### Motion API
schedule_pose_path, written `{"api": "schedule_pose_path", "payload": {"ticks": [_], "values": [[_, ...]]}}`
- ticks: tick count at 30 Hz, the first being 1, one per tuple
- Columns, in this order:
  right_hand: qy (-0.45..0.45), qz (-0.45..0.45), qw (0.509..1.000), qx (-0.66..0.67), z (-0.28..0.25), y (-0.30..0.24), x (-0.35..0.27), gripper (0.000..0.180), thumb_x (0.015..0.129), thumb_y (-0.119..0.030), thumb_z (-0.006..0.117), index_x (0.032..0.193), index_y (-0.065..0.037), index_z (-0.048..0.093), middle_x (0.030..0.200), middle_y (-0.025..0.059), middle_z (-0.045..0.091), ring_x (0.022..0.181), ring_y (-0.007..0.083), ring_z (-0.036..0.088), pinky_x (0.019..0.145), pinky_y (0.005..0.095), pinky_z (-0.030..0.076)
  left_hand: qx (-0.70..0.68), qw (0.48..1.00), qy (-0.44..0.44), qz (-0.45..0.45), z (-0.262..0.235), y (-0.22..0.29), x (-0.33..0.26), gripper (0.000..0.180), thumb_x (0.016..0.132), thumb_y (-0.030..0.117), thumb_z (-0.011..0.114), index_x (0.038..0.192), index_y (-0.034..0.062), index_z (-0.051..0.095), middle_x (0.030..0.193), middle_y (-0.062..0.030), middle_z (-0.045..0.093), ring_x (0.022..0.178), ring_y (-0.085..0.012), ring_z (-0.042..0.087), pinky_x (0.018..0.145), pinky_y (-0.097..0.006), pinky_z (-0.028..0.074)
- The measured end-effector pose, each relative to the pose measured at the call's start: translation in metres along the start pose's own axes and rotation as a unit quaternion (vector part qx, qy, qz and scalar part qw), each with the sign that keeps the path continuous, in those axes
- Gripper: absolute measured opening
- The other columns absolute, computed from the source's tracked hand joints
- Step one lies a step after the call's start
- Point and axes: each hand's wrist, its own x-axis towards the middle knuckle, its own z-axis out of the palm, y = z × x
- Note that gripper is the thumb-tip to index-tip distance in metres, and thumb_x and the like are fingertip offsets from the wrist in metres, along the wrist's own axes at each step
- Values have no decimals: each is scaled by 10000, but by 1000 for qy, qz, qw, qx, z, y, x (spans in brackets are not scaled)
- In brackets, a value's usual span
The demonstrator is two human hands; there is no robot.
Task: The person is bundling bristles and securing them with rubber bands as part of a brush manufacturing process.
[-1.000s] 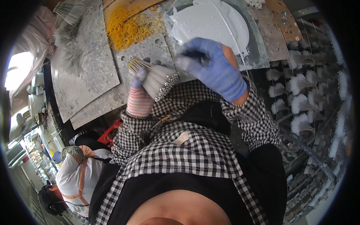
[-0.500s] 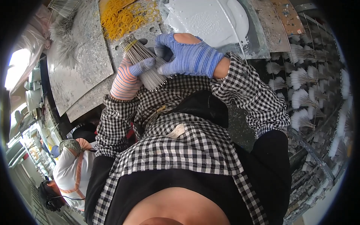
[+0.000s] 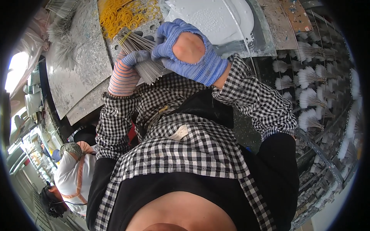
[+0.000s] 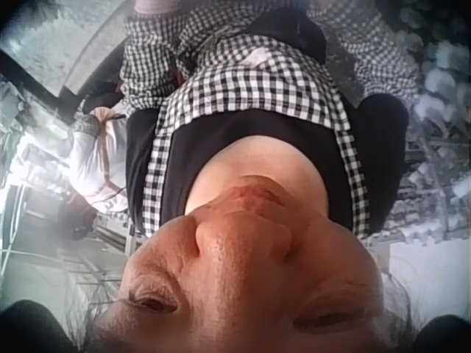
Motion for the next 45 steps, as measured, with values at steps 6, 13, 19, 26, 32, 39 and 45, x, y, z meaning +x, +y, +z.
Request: {"api": "schedule_pose_path", "payload": {"ticks": [6, 13, 19, 26, 32, 39, 45], "values": [[-158, 194, 967, -49, -15, -6, 10, 324, 784, -412, 719, 1030, -212, 783, 809, 77, 748, 734, 278, 724, 749, 395, 588, 38, 999, -6, 26, 6, 5, 12, 429, 822, -3, 666, 1226, -24, 524, 991, -137, 691, 929, -252, 706, 820, -365, 611], [-125, 205, 970, 38, -19, 17, 15, 386, 808, -364, 777, 1091, -103, 758, 976, 112, 761, 885, 263, 734, 845, 379, 579, 275, 949, -65, 138, 14, 16, 39, 477, 817, 73, 762, 1235, -2, 545, 974, -121, 703, 876, -227, 709, 741, -312, 612], [-104, 235, 966, -19, -40, 28, 15, 429, 825, -422, 746, 1117, -107, 736, 998, 127, 755, 893, 286, 726, 872, 387, 570, 107, 983, -51, 141, 61, 29, 47, 407, 809, 81, 757, 1177, 28, 591, 1018, -83, 672, 928, -203, 656, 835, -307, 549], [-91, 272, 951, 119, -66, 26, 22, 352, 824, -229, 723, 1119, -37, 703, 902, 129, 748, 805, 239, 720, 763, 335, 560, 151, 979, -77, 110, 78, 47, 64, 425, 792, 24, 634, 1209, 35, 555, 1012, -42, 626, 900, -151, 597, 817, -280, 507], [-38, 280, 956, 82, -56, 28, 24, 338, 804, -225, 728, 1077, -28, 696, 912, 141, 746, 820, 282, 720, 767, 369, 561, 73, 987, -104, 100, 82, 44, 75, 430, 797, 38, 640, 1219, 24, 555, 1014, -52, 620, 902, -152, 610, 815, -274, 517], [2, 240, 970, 30, -47, 61, 11, 457, 780, -327, 776, 1133, -53, 679, 989, 174, 723, 899, 298, 698, 804, 408, 544, 588, 633, -68, 499, 94, 39, 94, 472, 681, 104, 786, 1130, 96, 639, 1077, -118, 632, 1070, -339, 567, 946, -438, 487], [31, 246, 969, 11, -27, 113, -14, 591, 770, -464, 831, 1202, -93, 675, 1114, 161, 714, 1039, 298, 683, 923, 400, 537, 660, 521, -189, 508, 89, 32, 119, 525, 646, 155, 804, 1146, 162, 646, 1046, -77, 629, 1063, -324, 572, 922, -440, 495]]}}
